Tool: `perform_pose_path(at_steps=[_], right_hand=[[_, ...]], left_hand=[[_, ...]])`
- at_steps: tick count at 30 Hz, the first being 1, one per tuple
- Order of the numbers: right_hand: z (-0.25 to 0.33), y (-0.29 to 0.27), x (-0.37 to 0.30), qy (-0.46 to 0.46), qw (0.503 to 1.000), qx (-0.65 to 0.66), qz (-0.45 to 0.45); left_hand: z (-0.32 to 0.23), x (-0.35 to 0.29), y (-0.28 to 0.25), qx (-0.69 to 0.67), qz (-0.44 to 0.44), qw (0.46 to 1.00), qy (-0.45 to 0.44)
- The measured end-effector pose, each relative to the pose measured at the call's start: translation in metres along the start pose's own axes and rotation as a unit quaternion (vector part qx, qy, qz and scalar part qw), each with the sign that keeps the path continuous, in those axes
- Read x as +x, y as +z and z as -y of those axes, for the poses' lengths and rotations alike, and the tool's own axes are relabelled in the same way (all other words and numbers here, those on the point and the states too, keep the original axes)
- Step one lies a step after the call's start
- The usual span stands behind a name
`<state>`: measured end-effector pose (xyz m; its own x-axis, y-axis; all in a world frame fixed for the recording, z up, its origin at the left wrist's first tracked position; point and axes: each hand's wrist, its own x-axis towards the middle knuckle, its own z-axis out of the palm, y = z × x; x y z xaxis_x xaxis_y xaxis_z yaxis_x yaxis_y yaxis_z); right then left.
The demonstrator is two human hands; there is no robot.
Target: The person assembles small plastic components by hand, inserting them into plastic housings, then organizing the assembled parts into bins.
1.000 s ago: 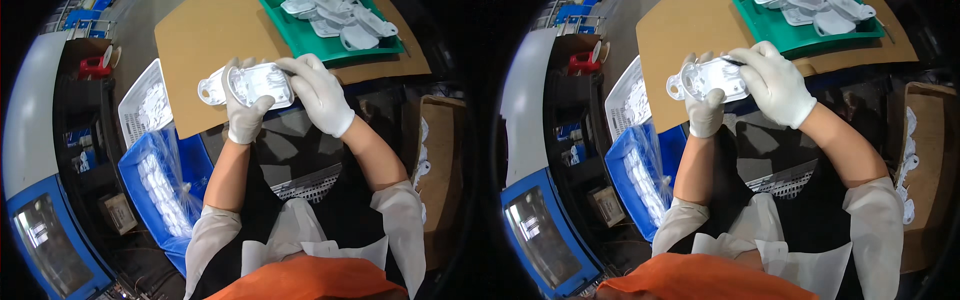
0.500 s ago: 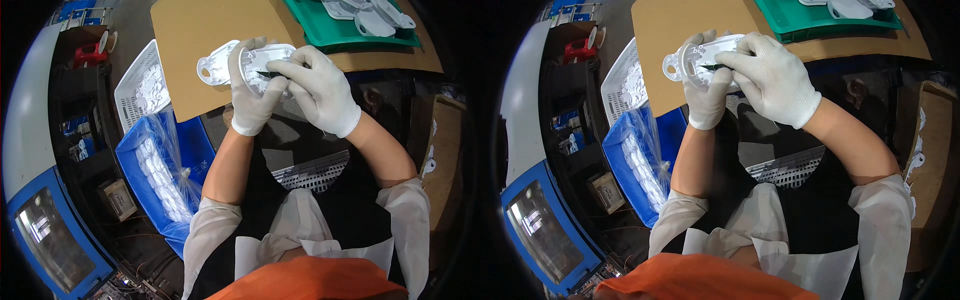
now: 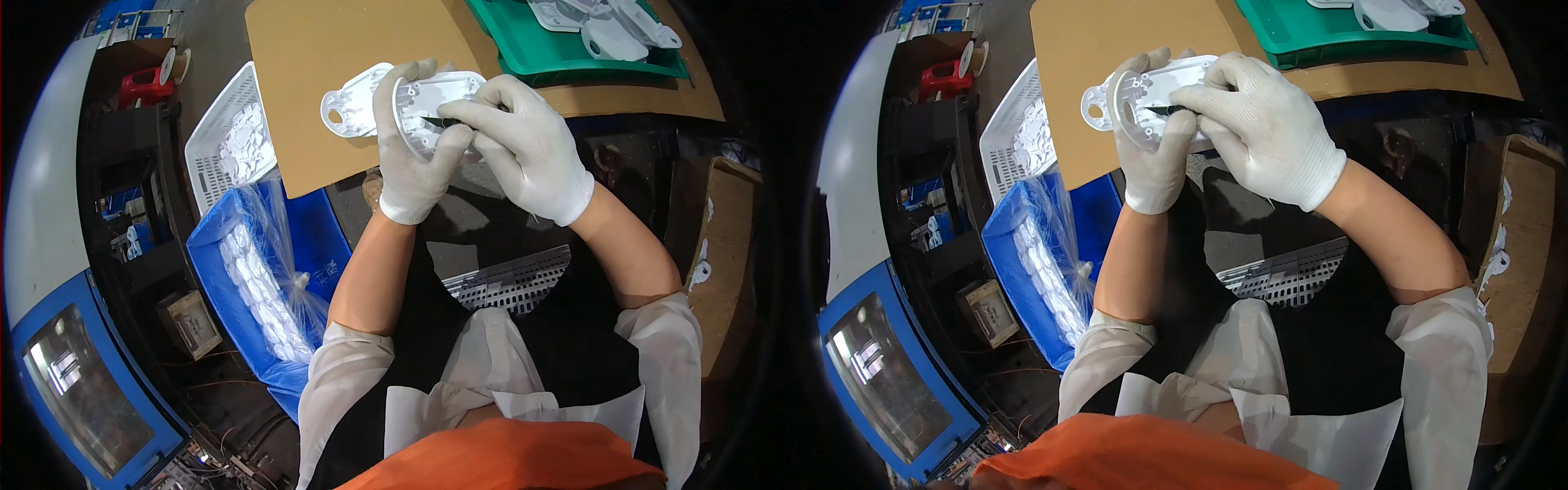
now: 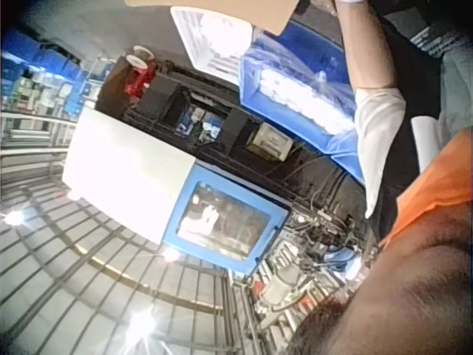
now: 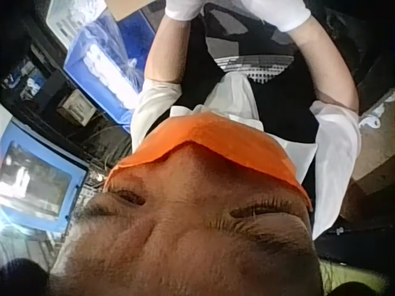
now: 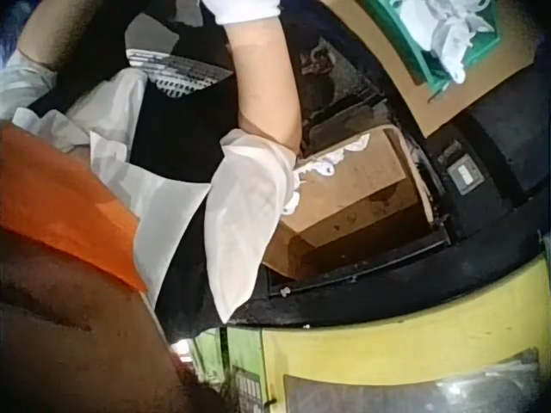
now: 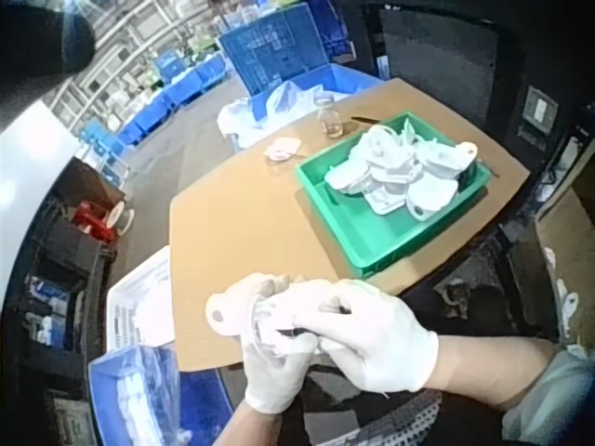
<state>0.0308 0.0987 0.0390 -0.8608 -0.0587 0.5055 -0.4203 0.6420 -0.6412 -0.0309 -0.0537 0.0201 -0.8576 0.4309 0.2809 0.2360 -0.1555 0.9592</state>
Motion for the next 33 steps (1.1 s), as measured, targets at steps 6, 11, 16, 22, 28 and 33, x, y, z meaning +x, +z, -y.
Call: perform_pose_path(at_steps=[6,11,16,22,28,33], right_hand=[[0.005,0.0,-0.001,0.022,1.0,-0.013,-0.001],[0.005,-0.003,0.001,0.045,0.999,0.006,0.021],[0.001,-0.008,0.001,0.043,0.996,0.052,0.06],[0.001,-0.003,0.001,0.051,0.997,0.048,0.044],[-0.001,-0.001,-0.001,0.076,0.994,0.075,-0.033],[-0.001,-0.005,0.006,-0.007,0.993,0.113,-0.034]], left_hand=[[0.001,-0.002,0.001,0.032,-0.002,0.999,0.022],[0.002,-0.002,-0.001,0.024,0.008,0.999,0.035],[0.002,-0.001,-0.004,0.044,0.033,0.997,0.056],[0.0,0.0,-0.004,0.163,0.027,0.977,0.137],[0.003,0.0,0.002,0.068,-0.007,0.995,0.075],[0.011,0.002,0.0,0.073,0.063,0.992,0.083]])
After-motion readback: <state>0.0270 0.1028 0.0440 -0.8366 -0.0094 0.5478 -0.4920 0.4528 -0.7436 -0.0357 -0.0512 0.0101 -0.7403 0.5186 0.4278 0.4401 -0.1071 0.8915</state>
